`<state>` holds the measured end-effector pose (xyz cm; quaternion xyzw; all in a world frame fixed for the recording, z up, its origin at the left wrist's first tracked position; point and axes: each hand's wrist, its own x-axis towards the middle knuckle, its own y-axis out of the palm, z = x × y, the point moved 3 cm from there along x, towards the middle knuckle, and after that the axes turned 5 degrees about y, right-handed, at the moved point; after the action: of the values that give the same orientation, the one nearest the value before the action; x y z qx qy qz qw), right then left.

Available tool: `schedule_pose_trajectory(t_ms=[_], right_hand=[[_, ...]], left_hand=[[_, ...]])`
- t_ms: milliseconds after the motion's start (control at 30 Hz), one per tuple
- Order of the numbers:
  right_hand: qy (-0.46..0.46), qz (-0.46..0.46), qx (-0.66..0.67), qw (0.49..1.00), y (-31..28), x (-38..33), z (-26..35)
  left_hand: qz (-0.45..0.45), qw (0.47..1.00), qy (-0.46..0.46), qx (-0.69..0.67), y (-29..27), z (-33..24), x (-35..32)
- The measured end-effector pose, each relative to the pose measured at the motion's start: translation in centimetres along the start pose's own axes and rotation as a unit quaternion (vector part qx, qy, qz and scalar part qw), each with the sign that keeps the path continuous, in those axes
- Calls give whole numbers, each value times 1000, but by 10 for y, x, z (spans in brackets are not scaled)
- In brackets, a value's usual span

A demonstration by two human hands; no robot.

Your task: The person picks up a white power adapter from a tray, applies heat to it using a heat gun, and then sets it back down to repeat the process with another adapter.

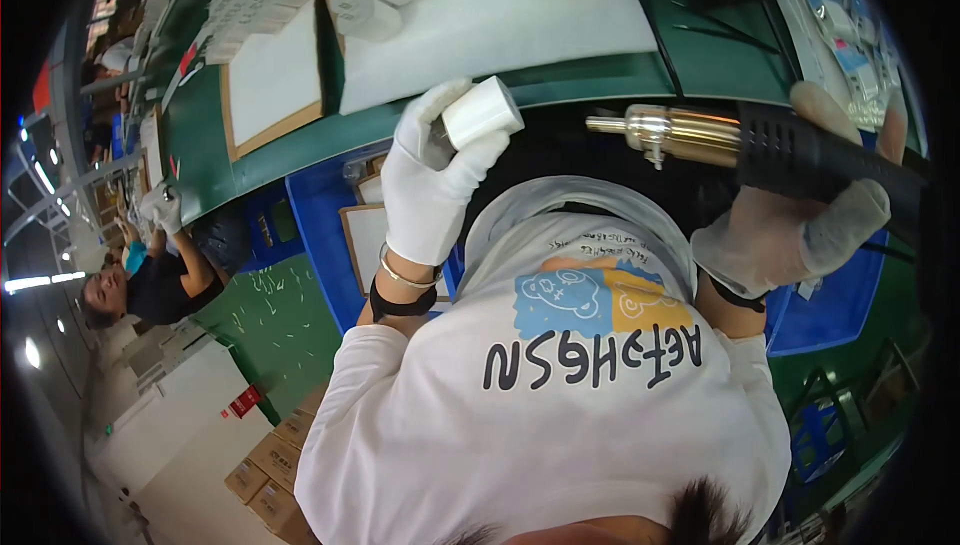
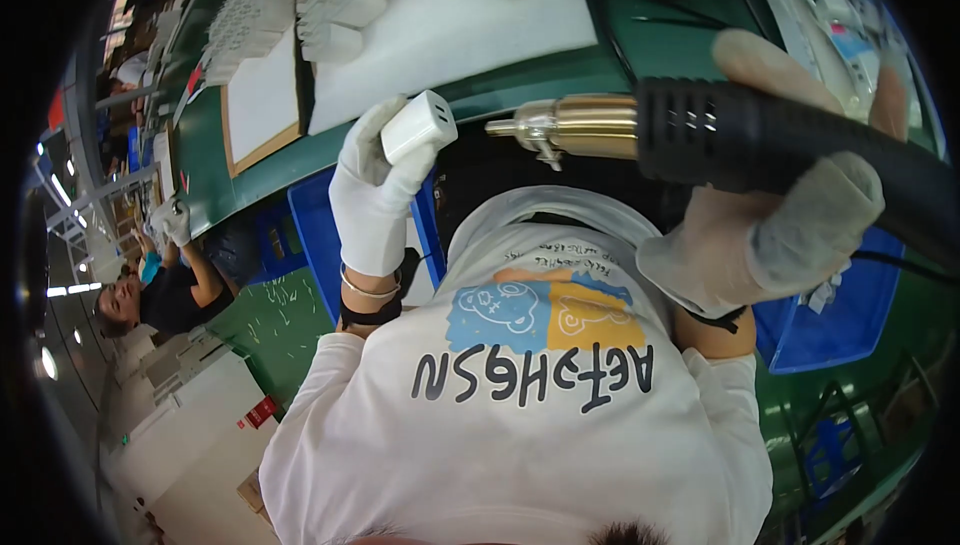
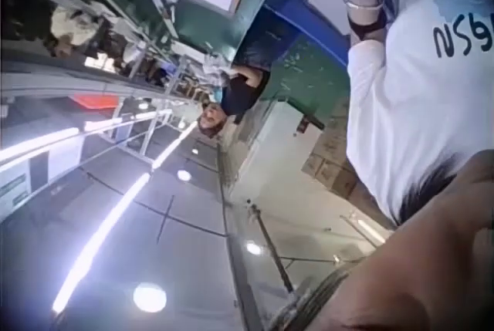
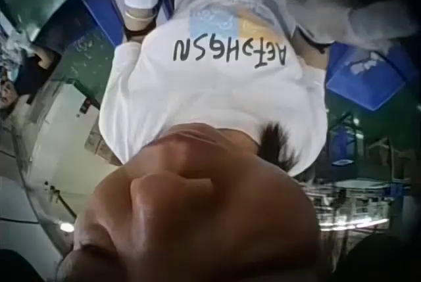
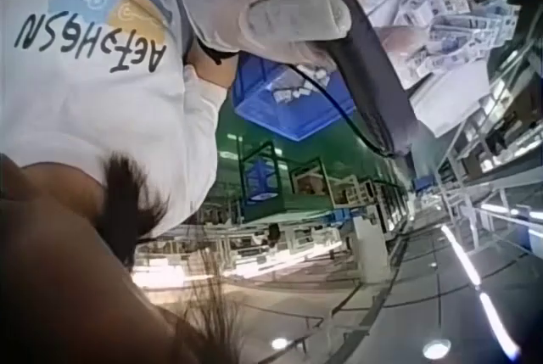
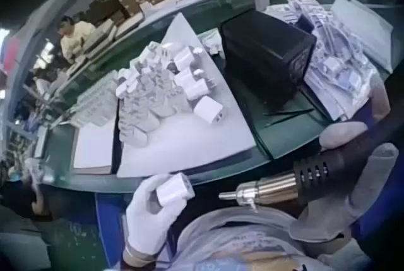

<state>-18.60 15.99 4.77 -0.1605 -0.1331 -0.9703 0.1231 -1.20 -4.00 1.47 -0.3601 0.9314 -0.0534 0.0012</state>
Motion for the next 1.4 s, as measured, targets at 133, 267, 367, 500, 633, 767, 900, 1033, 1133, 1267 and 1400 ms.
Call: schedule_pose_trajectory(t_ms=[133,267,367,500,633,767,900,1033,1133,1267,1400], right_hand=[[19,-42,8,999,6,2,-2],[42,-118,-1,992,15,-3,6],[44,-121,3,992,8,4,11],[14,-111,-27,993,-9,10,10],[15,-106,-15,994,-13,6,15],[12,-97,-16,995,-16,2,23],[8,-103,-24,994,-24,3,27],[6,-101,-24,995,-31,3,28],[7,-103,-23,994,-34,4,27],[5,-105,-22,994,-33,5,23],[1,-72,19,997,-30,5,22]], left_hand=[[-20,977,123,172,-24,-7,10],[-46,981,124,140,-33,-21,10],[-48,970,140,192,-55,-33,18],[-101,958,84,256,-113,-59,59],[-78,870,143,465,-205,-41,126],[-37,811,112,574,-262,-22,174],[-15,808,99,581,-256,-7,191],[-11,807,150,571,-258,-7,197],[-44,793,201,574,-245,-17,187],[-66,827,200,522,-127,-73,136],[-48,780,92,617,-28,-77,94]])
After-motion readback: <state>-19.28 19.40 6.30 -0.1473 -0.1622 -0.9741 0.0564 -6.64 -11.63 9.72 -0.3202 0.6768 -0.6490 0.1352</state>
